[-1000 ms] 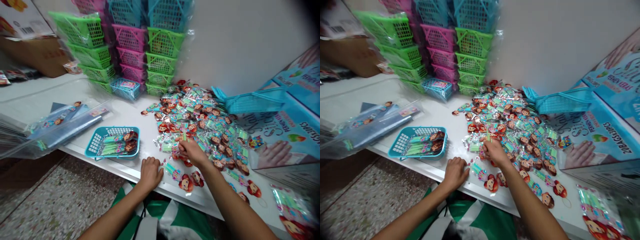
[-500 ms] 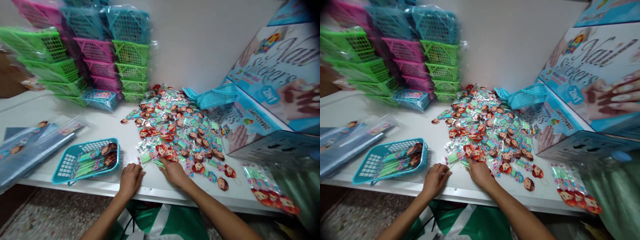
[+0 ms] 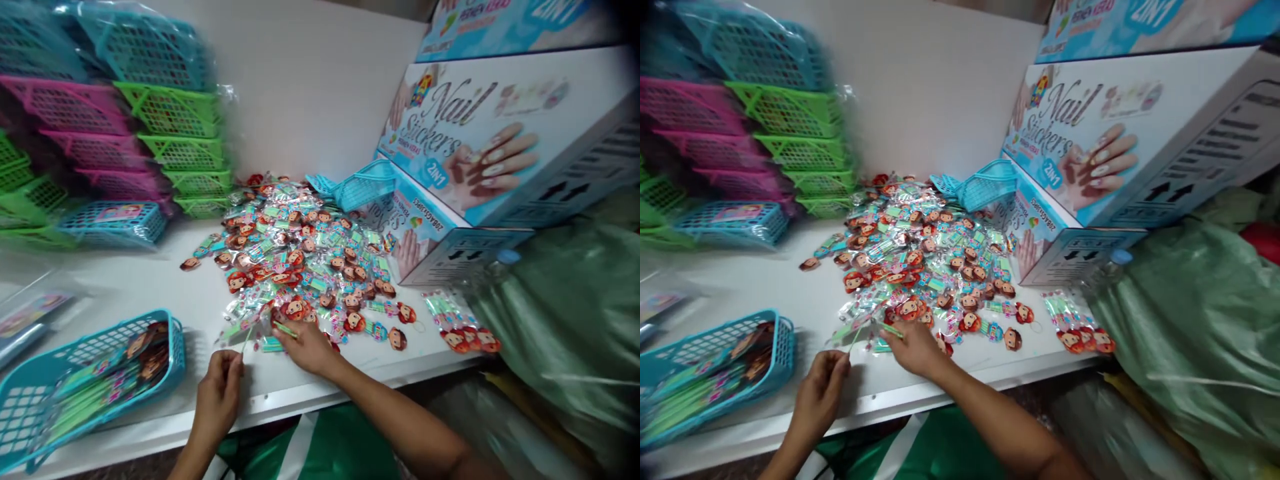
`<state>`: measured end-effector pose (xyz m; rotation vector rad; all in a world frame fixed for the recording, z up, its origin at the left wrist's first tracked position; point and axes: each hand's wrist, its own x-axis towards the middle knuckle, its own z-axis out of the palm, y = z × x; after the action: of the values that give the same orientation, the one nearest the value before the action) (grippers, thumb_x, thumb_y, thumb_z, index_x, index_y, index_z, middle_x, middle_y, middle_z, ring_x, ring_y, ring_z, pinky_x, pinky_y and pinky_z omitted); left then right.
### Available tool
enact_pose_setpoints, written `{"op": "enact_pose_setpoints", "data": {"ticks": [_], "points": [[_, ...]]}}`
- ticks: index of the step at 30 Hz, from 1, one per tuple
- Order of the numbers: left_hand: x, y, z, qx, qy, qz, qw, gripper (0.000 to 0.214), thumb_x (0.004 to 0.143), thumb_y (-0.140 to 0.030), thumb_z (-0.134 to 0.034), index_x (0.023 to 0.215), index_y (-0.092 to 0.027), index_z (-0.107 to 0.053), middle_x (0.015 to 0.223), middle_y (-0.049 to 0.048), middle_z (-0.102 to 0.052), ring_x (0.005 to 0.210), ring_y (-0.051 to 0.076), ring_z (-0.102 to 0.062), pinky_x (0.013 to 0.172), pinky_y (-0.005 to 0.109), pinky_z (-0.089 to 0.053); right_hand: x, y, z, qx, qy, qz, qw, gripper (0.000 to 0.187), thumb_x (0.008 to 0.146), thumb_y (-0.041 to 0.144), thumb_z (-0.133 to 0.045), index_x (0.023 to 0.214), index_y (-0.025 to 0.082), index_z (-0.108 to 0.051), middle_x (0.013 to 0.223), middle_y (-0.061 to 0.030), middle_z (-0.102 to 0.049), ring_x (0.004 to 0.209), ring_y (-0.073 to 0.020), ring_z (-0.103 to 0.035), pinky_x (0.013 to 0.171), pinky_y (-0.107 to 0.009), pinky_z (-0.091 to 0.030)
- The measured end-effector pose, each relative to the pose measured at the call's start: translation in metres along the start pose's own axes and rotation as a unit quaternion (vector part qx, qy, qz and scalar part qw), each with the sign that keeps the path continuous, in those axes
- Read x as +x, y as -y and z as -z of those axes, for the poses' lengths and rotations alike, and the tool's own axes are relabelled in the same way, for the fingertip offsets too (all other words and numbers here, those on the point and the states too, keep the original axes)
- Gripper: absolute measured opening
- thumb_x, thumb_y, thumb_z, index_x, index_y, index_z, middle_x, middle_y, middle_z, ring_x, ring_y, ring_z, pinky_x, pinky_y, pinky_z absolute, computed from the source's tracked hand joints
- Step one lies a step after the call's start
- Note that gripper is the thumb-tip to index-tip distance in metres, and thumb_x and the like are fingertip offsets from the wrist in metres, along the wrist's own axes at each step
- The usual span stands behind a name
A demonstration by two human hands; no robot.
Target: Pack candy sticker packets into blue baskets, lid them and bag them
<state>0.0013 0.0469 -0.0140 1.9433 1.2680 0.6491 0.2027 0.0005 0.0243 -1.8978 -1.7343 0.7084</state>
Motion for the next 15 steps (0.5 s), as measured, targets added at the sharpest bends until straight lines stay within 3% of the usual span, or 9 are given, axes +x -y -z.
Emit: {"op": "enact_pose_setpoints", "data": {"ticks": [2, 5, 10, 13, 15], "points": [[0.0, -0.01, -0.01, -0.081, 0.001, -0.025, 0.996, 0.019, 0.088, -0.04, -0.042, 0.086, -0.022, -0.047, 0.07, -0.0022, -0.056, 0.066, 0.015, -0.057, 0.062, 0.025, -0.043, 0.0, 0.007, -0.007, 0.161, -0.034, -0.017, 0.986, 0.043, 0.093, 0.046, -0.034, 0.092, 0.017, -0.065, 0.081, -0.0004, -0.066, 0.076, -0.0145, -0.06, 0.066, -0.021, -0.043], [0.003, -0.029, -0.028, -0.128, 0.05, -0.072, 0.988, 0.017, 0.087, -0.037, -0.046, 0.087, -0.021, -0.051, 0.076, -0.001, -0.059, 0.071, 0.015, -0.058, 0.067, 0.025, -0.045, 0.001, 0.012, -0.018, 0.337, -0.1, -0.06, 0.934, 0.045, 0.09, 0.051, -0.038, 0.082, 0.016, -0.064, 0.071, 0.0003, -0.062, 0.068, -0.0136, -0.058, 0.063, -0.022, -0.043], [0.01, -0.048, -0.049, -0.118, 0.016, -0.125, 0.985, 0.017, 0.087, -0.032, -0.047, 0.095, -0.02, -0.056, 0.088, 0.003, -0.062, 0.08, 0.017, -0.06, 0.073, 0.027, -0.047, 0.003, 0.001, -0.019, 0.349, -0.185, -0.101, 0.913, 0.047, 0.091, 0.055, -0.029, 0.074, 0.018, -0.055, 0.063, 0.0015, -0.052, 0.061, -0.0121, -0.051, 0.059, -0.023, -0.041], [0.007, -0.047, -0.053, -0.079, -0.01, -0.146, 0.986, 0.018, 0.088, -0.03, -0.046, 0.1, -0.02, -0.056, 0.095, 0.0047, -0.062, 0.087, 0.018, -0.06, 0.075, 0.029, -0.047, -0.001, -0.014, -0.011, 0.396, -0.239, -0.108, 0.88, 0.05, 0.093, 0.053, -0.016, 0.084, 0.019, -0.051, 0.063, 0.0015, -0.049, 0.05, -0.0111, -0.045, 0.05, -0.023, -0.039], [0.003, -0.042, -0.055, -0.054, -0.02, -0.163, 0.985, 0.017, 0.089, -0.028, -0.045, 0.099, -0.02, -0.056, 0.092, 0.0043, -0.062, 0.086, 0.018, -0.06, 0.076, 0.029, -0.047, -0.009, -0.024, -0.006, 0.411, -0.285, -0.102, 0.86, 0.045, 0.094, 0.051, -0.016, 0.096, 0.019, -0.048, 0.066, 0.0017, -0.048, 0.05, -0.0108, -0.043, 0.049, -0.023, -0.038]]}}
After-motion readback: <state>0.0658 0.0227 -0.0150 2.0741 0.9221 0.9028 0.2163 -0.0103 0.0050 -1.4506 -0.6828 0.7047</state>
